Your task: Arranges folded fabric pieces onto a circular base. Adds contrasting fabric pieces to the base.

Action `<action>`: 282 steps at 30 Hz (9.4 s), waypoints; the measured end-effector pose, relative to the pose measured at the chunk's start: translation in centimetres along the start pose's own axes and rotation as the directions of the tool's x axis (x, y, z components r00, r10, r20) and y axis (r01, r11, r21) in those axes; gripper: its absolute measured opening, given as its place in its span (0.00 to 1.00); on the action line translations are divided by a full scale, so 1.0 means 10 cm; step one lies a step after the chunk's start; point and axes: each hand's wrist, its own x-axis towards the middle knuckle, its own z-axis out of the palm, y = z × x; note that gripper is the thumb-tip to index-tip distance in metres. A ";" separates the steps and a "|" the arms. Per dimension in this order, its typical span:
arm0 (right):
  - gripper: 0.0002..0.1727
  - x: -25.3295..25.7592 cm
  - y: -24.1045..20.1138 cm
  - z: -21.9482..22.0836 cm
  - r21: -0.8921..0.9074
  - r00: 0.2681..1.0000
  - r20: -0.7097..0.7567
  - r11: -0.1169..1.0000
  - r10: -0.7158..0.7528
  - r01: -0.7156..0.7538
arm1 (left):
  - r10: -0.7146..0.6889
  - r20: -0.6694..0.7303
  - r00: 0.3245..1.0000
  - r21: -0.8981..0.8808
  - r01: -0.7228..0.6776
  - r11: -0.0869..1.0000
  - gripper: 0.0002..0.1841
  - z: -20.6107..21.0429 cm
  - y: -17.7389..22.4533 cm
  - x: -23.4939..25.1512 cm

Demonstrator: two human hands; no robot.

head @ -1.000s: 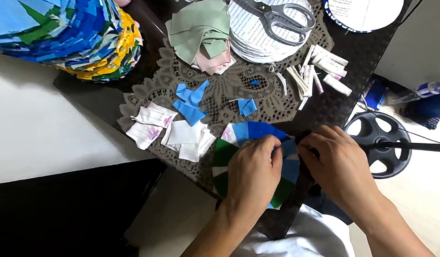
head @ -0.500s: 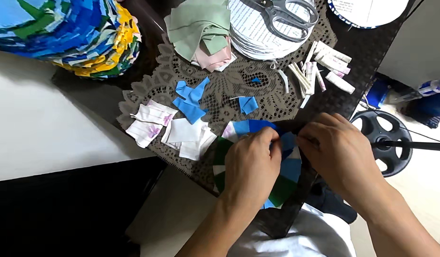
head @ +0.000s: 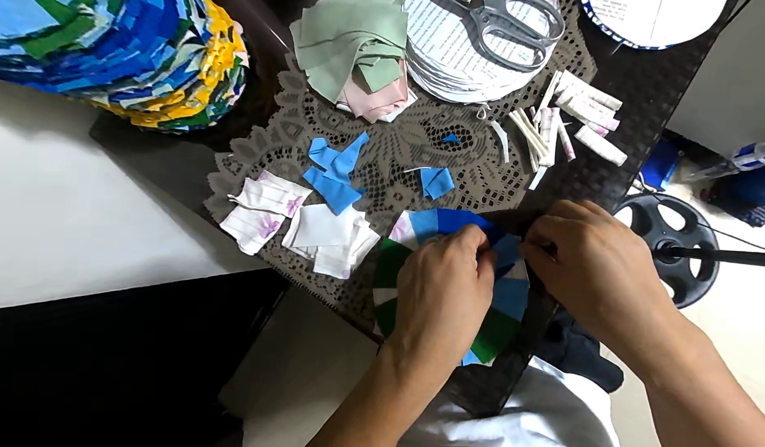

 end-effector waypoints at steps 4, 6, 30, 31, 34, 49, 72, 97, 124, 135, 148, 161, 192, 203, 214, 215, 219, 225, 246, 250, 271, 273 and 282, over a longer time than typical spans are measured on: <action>0.07 0.00 -0.01 0.00 -0.004 1.000 -0.004 1.000 0.002 -0.002 | -0.009 -0.003 1.000 0.004 0.009 1.000 0.05 -0.01 0.01 0.01; 0.07 0.00 -0.02 0.00 -0.007 1.000 -0.012 1.000 -0.002 0.002 | -0.009 -0.007 1.000 0.002 0.009 1.000 0.06 -0.02 0.00 0.01; 0.05 0.04 0.21 -0.21 0.166 0.997 -0.040 0.985 0.058 -0.051 | -0.066 0.133 0.989 0.025 0.063 0.998 0.06 -0.12 0.00 0.12; 0.06 0.01 0.25 -0.21 0.167 0.995 -0.071 0.985 0.064 -0.052 | -0.065 0.133 0.989 0.018 0.063 0.998 0.06 -0.12 -0.01 0.12; 0.08 -0.07 0.31 -0.10 0.187 0.991 -0.135 0.982 0.008 0.018 | -0.065 0.149 0.987 0.010 0.064 0.998 0.06 -0.12 -0.01 0.13; 0.12 -0.12 0.20 0.33 0.201 0.950 -0.288 0.963 -0.119 0.181 | -0.069 0.180 0.981 0.028 0.065 0.997 0.05 -0.15 0.00 0.14; 0.09 -0.20 0.24 0.47 0.249 0.944 -0.331 0.964 -0.008 0.095 | 0.021 0.005 1.000 0.051 -0.022 0.998 0.09 -0.01 0.01 0.07; 0.08 -0.18 0.21 0.43 0.275 0.949 -0.315 0.959 0.020 0.070 | 0.030 -0.025 0.999 0.058 -0.028 0.998 0.11 -0.08 -0.17 -0.11; 0.12 -0.08 0.41 0.41 0.693 0.886 -0.427 0.695 0.182 0.191 | 0.379 0.103 0.920 0.251 -0.393 0.884 0.44 0.22 -0.27 -0.34; 0.12 -0.05 0.42 0.45 0.599 0.862 -0.497 0.760 0.104 0.253 | -0.096 -0.082 0.992 0.165 0.109 0.980 0.11 -0.70 -0.77 0.50; 0.13 0.01 0.23 0.34 0.549 0.889 -0.450 0.810 0.080 0.205 | -0.368 0.076 0.927 -0.302 0.373 0.878 0.07 -0.89 -0.98 0.79; 0.08 0.64 -0.60 0.37 0.085 0.773 -0.543 0.895 -0.327 0.438 | -0.358 0.395 0.846 -0.807 0.506 0.306 0.13 -0.79 -0.52 0.58; 0.10 -0.58 -0.07 0.22 0.186 0.977 -0.167 0.977 0.134 -0.102 | 0.077 -0.003 0.997 -0.153 -0.077 0.985 0.07 0.00 -0.05 -0.36; 0.11 -0.48 -0.08 0.23 0.103 0.978 -0.167 0.989 0.122 -0.106 | 0.105 -0.036 0.994 -0.041 -0.107 0.993 0.06 0.03 -0.06 -0.26; 0.11 -0.73 0.29 0.09 0.344 0.937 -0.229 0.923 0.263 -0.175 | 0.103 -0.003 0.995 -0.015 -0.103 0.995 0.07 0.02 -0.04 -0.21; 0.10 -0.74 0.29 0.10 0.352 0.935 -0.242 0.921 0.259 -0.164 | 0.100 0.001 0.995 -0.010 -0.100 0.995 0.07 0.02 -0.03 -0.21; 0.09 -0.76 0.24 0.20 0.331 0.934 -0.304 0.940 0.190 -0.084 | 0.091 0.001 0.996 0.006 -0.091 0.996 0.08 0.02 -0.04 -0.21; 0.09 -0.65 0.06 0.35 0.208 0.939 -0.336 0.978 0.074 -0.003 | 0.095 0.008 0.995 0.010 -0.095 0.995 0.08 0.02 -0.03 -0.22; 0.11 -0.50 -0.01 0.43 0.144 0.944 -0.326 0.989 0.058 -0.011 | 0.055 0.026 0.998 0.037 -0.056 0.998 0.07 -0.01 0.00 -0.20; 0.11 -0.50 0.01 0.42 0.135 0.950 -0.309 0.991 0.043 -0.001 | 0.005 0.046 0.999 0.035 -0.006 0.999 0.09 -0.11 -0.05 -0.23; 0.10 -0.60 0.38 0.28 0.539 0.887 -0.399 0.842 0.231 0.023 | 0.383 0.084 0.920 0.130 -0.391 0.911 0.38 0.21 -0.17 -0.30; 0.10 -0.62 0.40 0.28 0.534 0.893 -0.397 0.845 0.214 0.035 | 0.386 0.122 0.914 0.180 -0.403 0.898 0.39 0.29 -0.16 -0.31; 0.10 -0.58 0.36 0.29 0.527 0.903 -0.408 0.842 0.132 0.114 | 0.356 0.049 0.933 0.044 -0.359 0.932 0.36 0.10 -0.21 -0.19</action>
